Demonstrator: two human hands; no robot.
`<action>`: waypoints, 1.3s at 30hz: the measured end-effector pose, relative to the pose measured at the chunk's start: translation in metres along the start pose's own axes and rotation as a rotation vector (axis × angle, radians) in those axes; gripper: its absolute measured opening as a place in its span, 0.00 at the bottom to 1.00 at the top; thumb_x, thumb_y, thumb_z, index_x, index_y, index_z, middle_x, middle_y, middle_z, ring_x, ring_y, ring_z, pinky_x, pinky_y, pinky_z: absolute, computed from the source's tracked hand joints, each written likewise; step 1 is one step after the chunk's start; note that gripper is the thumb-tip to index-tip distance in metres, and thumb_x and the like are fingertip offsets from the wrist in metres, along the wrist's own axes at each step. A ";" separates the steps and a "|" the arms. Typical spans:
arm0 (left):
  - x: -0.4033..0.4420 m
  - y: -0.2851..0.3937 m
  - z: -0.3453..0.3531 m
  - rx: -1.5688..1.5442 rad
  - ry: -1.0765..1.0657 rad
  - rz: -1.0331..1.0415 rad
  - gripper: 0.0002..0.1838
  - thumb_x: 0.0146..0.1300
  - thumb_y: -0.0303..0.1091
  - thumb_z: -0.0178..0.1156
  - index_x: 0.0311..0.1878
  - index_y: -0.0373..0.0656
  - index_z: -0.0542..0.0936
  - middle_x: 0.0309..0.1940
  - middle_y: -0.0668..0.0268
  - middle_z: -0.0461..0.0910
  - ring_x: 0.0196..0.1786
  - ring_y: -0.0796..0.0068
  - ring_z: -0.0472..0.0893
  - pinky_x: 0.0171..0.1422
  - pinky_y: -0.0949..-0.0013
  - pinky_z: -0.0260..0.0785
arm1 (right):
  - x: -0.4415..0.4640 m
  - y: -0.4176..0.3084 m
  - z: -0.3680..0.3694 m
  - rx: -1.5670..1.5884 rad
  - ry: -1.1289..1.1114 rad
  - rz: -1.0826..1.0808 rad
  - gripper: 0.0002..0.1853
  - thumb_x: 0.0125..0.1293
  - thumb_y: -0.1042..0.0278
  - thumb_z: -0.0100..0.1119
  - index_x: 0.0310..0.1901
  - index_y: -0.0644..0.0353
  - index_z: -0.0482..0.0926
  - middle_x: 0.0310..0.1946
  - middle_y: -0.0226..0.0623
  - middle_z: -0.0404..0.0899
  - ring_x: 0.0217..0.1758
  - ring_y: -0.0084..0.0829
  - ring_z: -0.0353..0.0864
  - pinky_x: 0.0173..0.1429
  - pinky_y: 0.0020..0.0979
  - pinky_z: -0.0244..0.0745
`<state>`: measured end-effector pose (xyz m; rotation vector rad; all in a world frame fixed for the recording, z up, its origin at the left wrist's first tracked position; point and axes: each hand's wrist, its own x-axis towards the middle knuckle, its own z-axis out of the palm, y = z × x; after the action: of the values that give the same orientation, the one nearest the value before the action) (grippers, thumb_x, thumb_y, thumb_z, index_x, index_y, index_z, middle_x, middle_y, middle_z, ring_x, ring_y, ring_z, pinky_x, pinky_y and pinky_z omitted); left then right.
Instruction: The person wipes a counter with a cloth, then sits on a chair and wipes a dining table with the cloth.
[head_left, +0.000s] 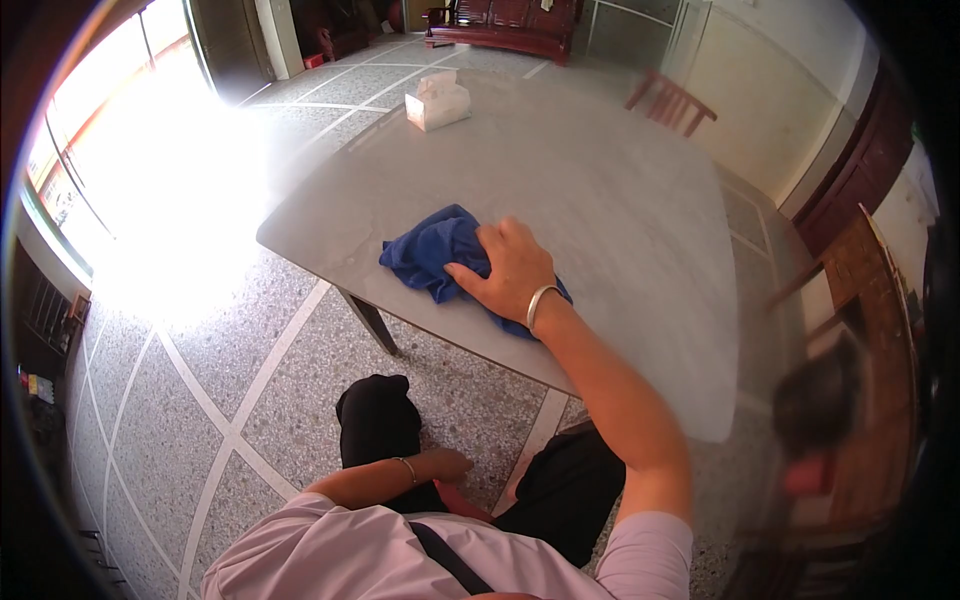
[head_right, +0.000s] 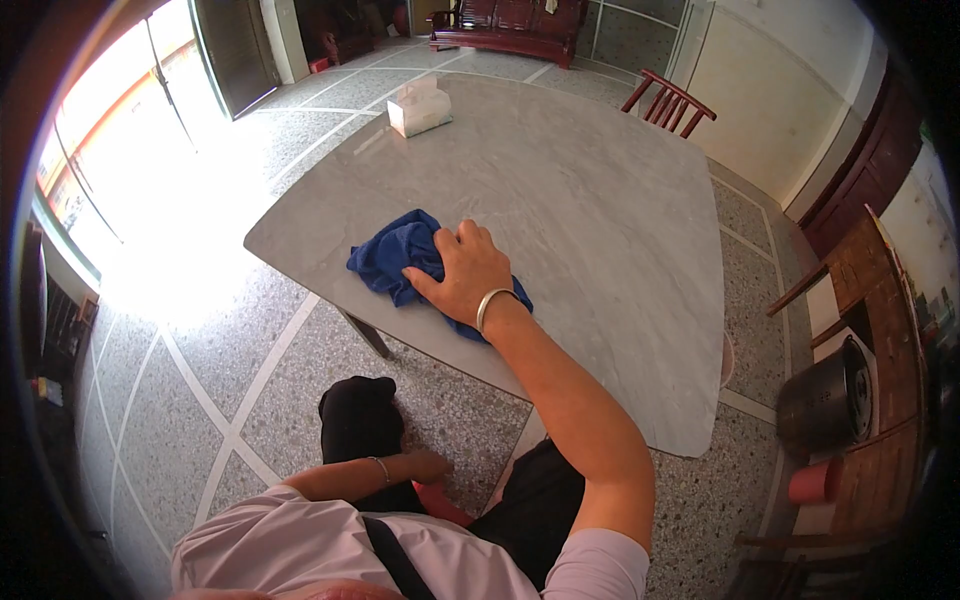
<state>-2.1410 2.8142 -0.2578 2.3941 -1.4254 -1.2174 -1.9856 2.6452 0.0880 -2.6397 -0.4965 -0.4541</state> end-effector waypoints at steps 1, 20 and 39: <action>-0.001 0.001 -0.002 -0.004 -0.002 -0.008 0.15 0.58 0.38 0.52 0.43 0.37 0.75 0.38 0.48 0.80 0.44 0.50 0.79 0.48 0.52 0.70 | 0.000 0.000 0.000 0.002 -0.002 0.002 0.27 0.54 0.42 0.58 0.41 0.59 0.73 0.40 0.40 0.68 0.47 0.39 0.69 0.47 0.38 0.72; 0.003 0.003 -0.003 -0.032 -0.059 -0.048 0.17 0.60 0.39 0.53 0.47 0.37 0.75 0.40 0.48 0.79 0.46 0.49 0.78 0.49 0.51 0.69 | -0.001 -0.001 -0.001 -0.007 0.002 0.001 0.26 0.54 0.42 0.59 0.41 0.58 0.73 0.40 0.40 0.68 0.48 0.39 0.69 0.47 0.38 0.73; 0.004 0.006 -0.004 0.030 -0.052 -0.061 0.14 0.58 0.37 0.51 0.44 0.41 0.77 0.39 0.51 0.80 0.45 0.50 0.79 0.48 0.52 0.71 | -0.001 0.001 0.001 -0.013 0.024 -0.012 0.26 0.53 0.42 0.59 0.40 0.59 0.73 0.40 0.40 0.68 0.47 0.39 0.69 0.46 0.39 0.73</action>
<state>-2.1418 2.8063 -0.2548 2.4608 -1.4045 -1.2904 -1.9854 2.6448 0.0866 -2.6420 -0.5042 -0.4937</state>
